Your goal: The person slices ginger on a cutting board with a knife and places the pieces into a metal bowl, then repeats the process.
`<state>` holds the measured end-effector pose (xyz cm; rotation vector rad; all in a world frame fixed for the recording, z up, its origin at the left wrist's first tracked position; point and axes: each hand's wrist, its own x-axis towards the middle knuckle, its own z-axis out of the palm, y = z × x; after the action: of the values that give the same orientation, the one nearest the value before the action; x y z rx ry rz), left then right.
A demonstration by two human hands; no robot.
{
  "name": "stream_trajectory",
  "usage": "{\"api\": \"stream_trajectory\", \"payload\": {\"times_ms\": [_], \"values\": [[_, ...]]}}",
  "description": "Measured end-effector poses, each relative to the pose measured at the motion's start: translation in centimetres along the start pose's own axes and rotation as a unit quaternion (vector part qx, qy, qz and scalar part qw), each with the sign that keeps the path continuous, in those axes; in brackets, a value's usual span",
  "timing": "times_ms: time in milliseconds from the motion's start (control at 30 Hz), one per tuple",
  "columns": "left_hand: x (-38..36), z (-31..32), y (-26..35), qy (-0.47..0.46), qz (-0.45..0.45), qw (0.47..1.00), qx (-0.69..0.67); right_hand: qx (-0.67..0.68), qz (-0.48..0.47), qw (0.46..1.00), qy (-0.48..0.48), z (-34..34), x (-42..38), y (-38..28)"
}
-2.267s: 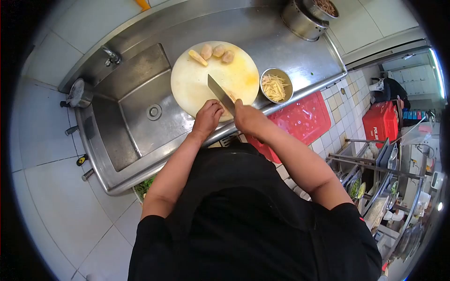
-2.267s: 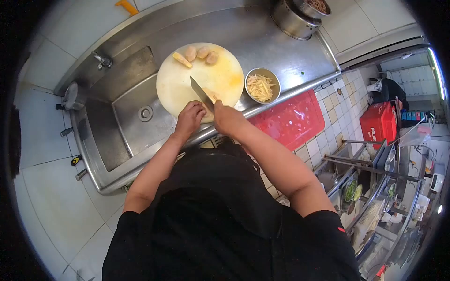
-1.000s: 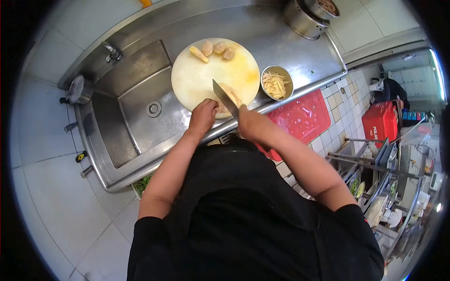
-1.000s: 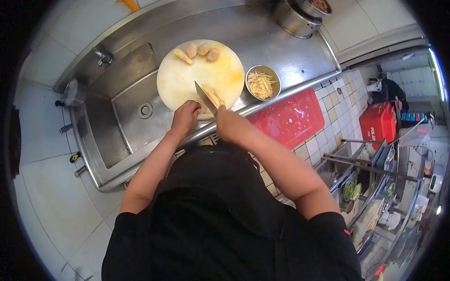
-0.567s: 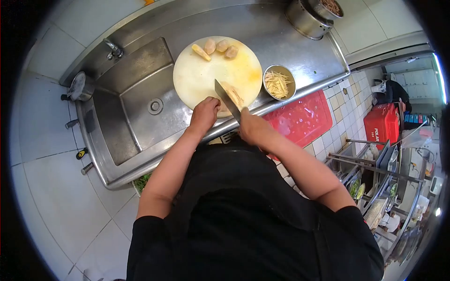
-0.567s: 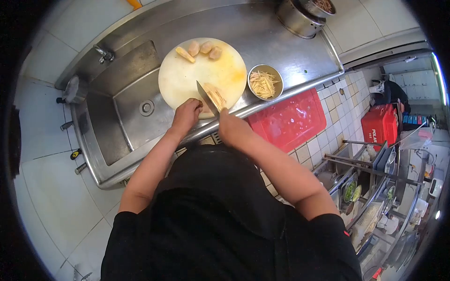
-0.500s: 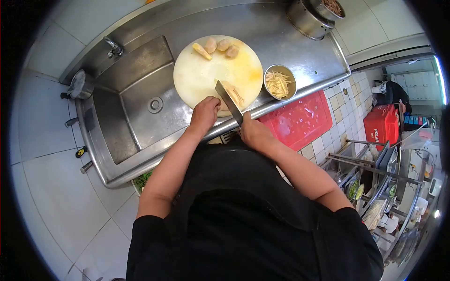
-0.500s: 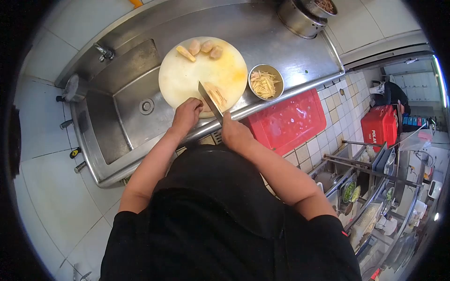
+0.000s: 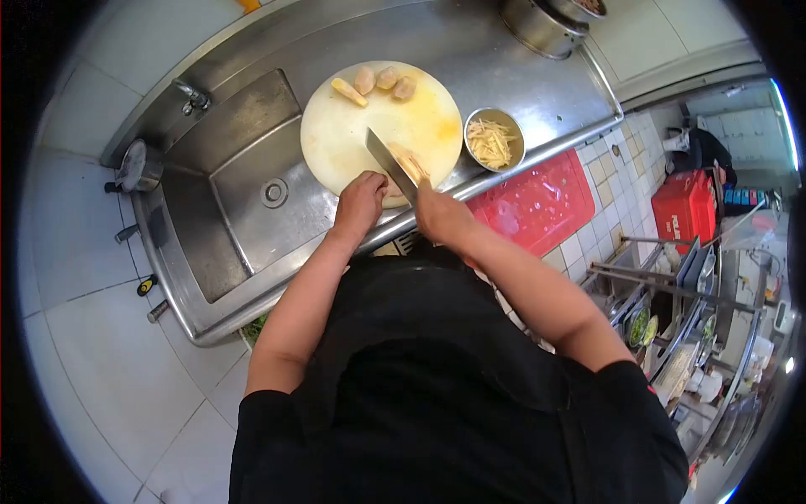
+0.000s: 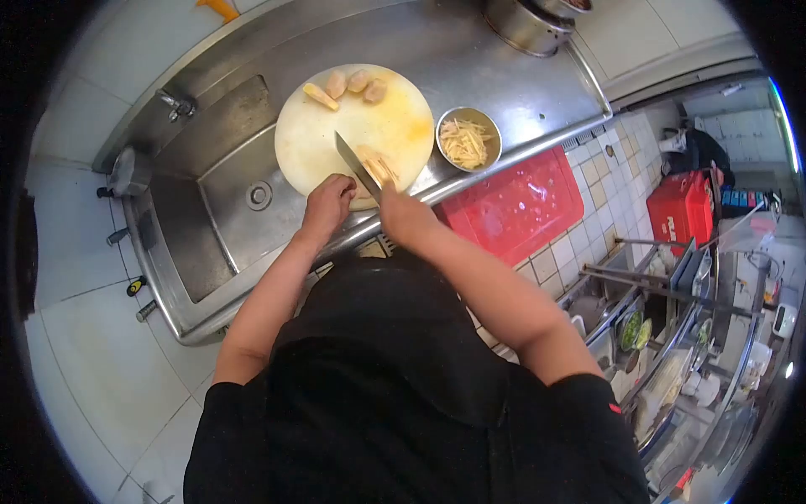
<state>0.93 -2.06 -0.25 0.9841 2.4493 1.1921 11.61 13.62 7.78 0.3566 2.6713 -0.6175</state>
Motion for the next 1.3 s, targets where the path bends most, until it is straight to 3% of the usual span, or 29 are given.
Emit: {"api": "stream_trajectory", "payload": {"times_ms": [67,167,300,433,500,533,767,900,967,1033,1167,1233,1300], "values": [[0.3,0.0,-0.2,0.006,0.002,1.0,0.005,0.006,-0.011,1.0,-0.001,-2.3,2.6,-1.3],[0.4,0.1,-0.3,0.01,0.004,1.0,0.003,0.019,-0.009,0.999,-0.042,-5.0,0.5,-2.9],[0.0,-0.1,0.1,0.007,-0.024,1.0,-0.018,0.009,0.064,0.996,-0.059,-0.6,-1.9,-0.7],[-0.6,0.1,0.4,0.002,-0.029,1.0,-0.004,0.033,0.028,0.999,-0.014,-1.0,0.5,-0.5],[-0.1,0.0,0.0,0.015,-0.008,1.0,0.009,0.001,0.009,0.999,-0.044,-4.2,2.4,-2.3],[-0.2,0.1,0.0,0.018,-0.007,1.0,0.007,0.006,0.048,0.994,-0.096,-6.3,1.6,-3.9],[-0.1,0.4,-0.3,0.023,-0.003,1.0,0.014,0.005,0.045,0.998,-0.039,0.2,-1.1,-0.6],[0.1,0.3,-0.3,0.028,0.016,0.999,0.007,0.015,0.014,1.0,-0.01,-3.3,2.2,-2.3],[-0.2,0.3,-0.3,0.025,0.017,1.0,0.001,0.001,0.012,0.997,-0.07,-5.1,1.4,-3.2],[0.0,0.4,-0.3,0.021,0.0,1.0,-0.004,0.006,0.049,0.997,-0.067,-4.0,-1.4,-2.8],[0.2,0.1,-0.3,0.01,0.006,1.0,0.004,0.008,0.036,0.999,-0.037,0.0,-1.0,-0.4],[0.2,-0.1,0.0,-0.003,-0.006,1.0,0.009,0.015,0.04,0.999,-0.015,-1.0,0.3,-1.5],[0.8,-0.3,-0.3,-0.007,-0.001,1.0,-0.006,0.004,0.034,0.998,-0.055,-4.2,2.2,-3.1]]}}
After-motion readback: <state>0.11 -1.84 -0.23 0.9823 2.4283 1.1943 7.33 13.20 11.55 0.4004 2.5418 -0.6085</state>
